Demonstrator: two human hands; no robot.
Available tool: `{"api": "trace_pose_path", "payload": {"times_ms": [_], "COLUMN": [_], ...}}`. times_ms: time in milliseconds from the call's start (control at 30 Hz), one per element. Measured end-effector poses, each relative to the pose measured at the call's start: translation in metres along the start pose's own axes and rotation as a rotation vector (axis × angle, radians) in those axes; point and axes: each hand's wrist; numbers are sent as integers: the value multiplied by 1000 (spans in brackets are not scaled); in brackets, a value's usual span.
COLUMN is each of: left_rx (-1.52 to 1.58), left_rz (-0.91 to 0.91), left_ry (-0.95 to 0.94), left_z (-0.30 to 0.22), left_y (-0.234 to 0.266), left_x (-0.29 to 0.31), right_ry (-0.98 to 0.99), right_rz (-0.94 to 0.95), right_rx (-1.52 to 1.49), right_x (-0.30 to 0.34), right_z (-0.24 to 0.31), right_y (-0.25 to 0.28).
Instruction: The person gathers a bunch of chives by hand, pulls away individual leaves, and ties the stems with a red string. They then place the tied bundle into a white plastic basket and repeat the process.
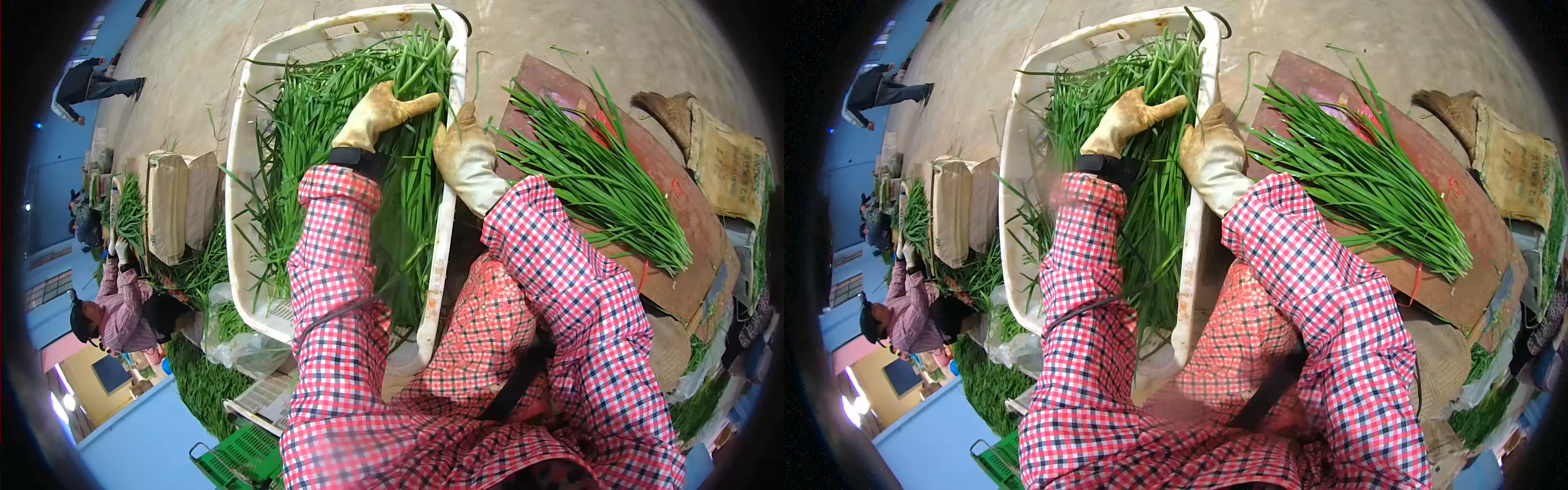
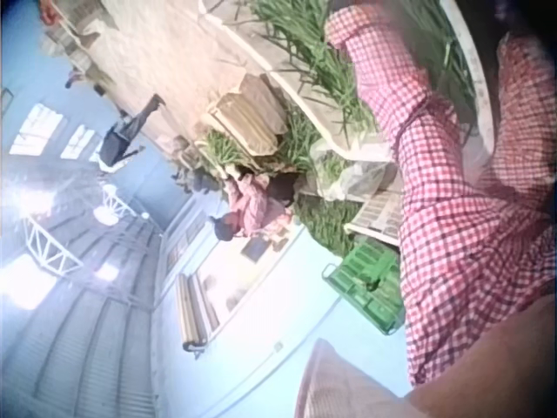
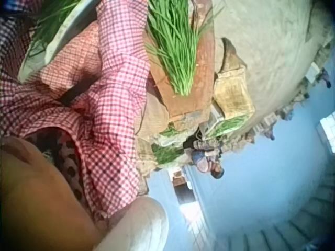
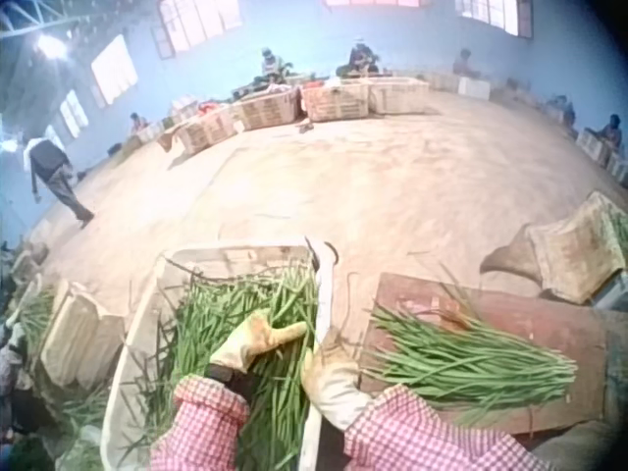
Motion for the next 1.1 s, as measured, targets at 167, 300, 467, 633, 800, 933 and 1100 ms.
{"api": "trace_pose_path", "payload": {"times_ms": [167,300,467,633,800,933,1100], "left_rx": [17,-107,-295,-223,-48,-865,-1149], "left_rz": [-68,-246,-365,-459,-341,-228,-718], "left_ry": [-48,28,26,78,63,-66,-372], "left_z": [-12,-19,-24,-8,25,66,106], "left_y": [-16,-33,-56,-70,-50,-38,-43], "left_x": [1,2,-3,-12,-18,0,16], "right_ry": [99,91,25,89,234,274,266], "right_rz": [-214,-173,-87,-56,34,-48,57], "right_rx": [-30,-84,-194,-144,-200,-278,-474], "right_x": [0,-1,-5,-1,10,8,-23], "right_z": [-7,-12,-11,-12,-23,-13,14], "right_y": [-16,-24,-21,-8,32,68,86]}}
Point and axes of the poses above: each hand's wrist, its own x-axis away from the middle knuckle, its own y-axis out of the back of the hand, z = x × y, and after that the axes turned 1 degree about -x, right-handed
